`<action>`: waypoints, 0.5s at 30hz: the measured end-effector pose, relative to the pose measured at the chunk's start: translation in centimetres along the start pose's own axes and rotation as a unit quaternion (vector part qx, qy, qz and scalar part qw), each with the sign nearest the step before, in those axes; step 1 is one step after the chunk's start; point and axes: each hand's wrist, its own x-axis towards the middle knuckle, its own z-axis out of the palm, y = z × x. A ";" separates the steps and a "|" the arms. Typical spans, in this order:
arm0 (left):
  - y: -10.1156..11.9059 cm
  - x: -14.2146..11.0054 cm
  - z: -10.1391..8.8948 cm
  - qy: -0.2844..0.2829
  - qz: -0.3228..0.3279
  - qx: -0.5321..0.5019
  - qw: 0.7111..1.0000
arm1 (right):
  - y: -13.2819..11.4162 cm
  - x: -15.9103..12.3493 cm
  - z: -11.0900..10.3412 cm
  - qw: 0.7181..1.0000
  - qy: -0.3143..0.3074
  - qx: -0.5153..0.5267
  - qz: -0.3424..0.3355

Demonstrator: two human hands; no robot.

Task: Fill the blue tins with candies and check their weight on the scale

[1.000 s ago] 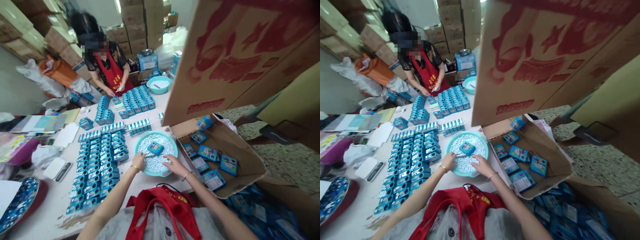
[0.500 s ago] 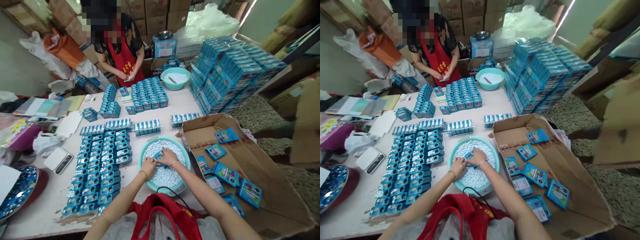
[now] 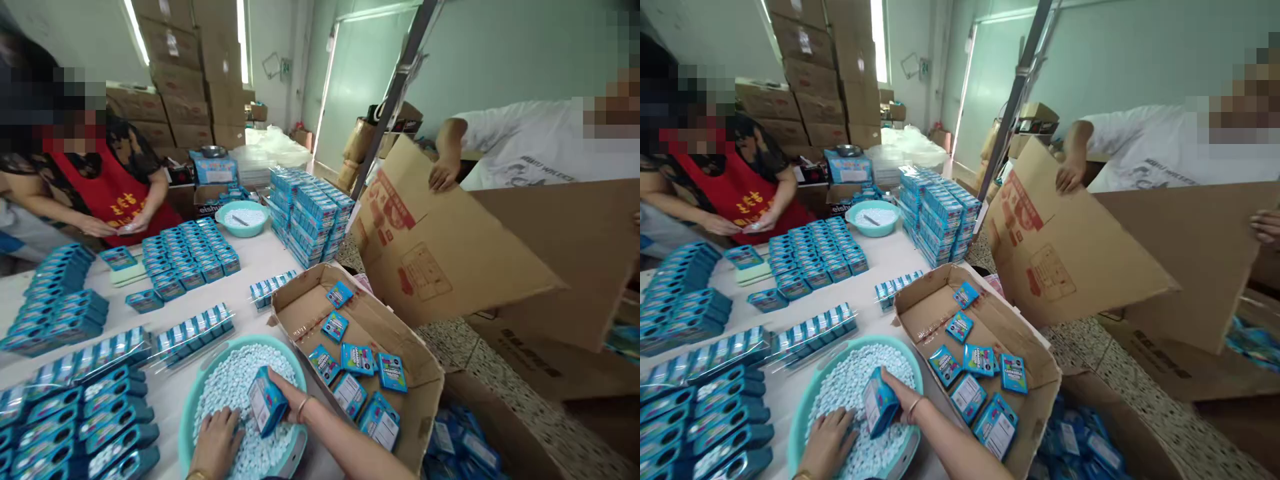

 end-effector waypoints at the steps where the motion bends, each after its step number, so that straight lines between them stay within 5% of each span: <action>1: 0.2 -0.4 -0.1 0.000 -0.005 -0.002 1.000 | 0.9 -0.6 0.4 0.998 -0.025 0.064 0.002; 4: 0.8 -1.8 -0.4 -0.006 -0.026 -0.020 0.999 | 3.4 -1.9 1.6 0.977 -0.044 0.209 -0.026; 7: 0.9 -3.2 -0.5 -0.019 -0.029 -0.061 0.998 | 5.2 -2.3 2.4 0.974 -0.031 0.210 -0.082; 15: -1.2 -5.7 -1.7 -0.031 -0.046 -0.101 0.993 | 7.2 -1.7 3.0 0.974 -0.011 -0.082 -0.210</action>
